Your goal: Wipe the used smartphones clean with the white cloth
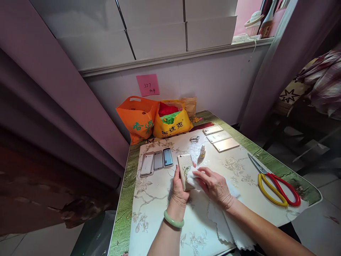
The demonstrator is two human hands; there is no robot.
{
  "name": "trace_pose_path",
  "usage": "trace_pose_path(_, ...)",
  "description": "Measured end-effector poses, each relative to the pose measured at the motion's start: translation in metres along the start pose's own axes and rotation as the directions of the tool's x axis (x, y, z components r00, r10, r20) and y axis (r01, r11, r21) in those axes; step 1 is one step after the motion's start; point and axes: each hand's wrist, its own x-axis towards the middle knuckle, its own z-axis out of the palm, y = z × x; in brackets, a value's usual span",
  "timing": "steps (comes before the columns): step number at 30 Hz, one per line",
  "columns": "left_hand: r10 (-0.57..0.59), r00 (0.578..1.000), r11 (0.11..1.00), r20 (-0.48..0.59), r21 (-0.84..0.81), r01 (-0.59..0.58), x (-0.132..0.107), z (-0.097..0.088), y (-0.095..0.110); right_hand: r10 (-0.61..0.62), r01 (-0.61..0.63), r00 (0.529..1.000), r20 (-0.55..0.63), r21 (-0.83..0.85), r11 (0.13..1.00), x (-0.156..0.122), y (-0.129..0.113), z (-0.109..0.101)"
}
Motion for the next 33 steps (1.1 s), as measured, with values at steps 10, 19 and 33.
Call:
trace_pose_path(10, -0.037, 0.996, 0.999, 0.082, 0.010, 0.036, 0.003, -0.003, 0.001, -0.023, 0.022, 0.992, 0.122, 0.004, 1.000, -0.012, 0.005, -0.008)
trace_pose_path(19, -0.151, 0.984, 0.988, 0.092, -0.005, 0.152, -0.001, -0.005, 0.000, 0.209, -0.208, 0.978, 0.003, 0.111, 0.972, 0.016, 0.042, -0.024)
trace_pose_path(33, -0.139, 0.982, 0.990, 0.129, 0.001, 0.140, 0.001, -0.007, 0.008, 0.158, -0.159, 0.987, 0.033, 0.007, 0.987, 0.025, 0.042, -0.015)
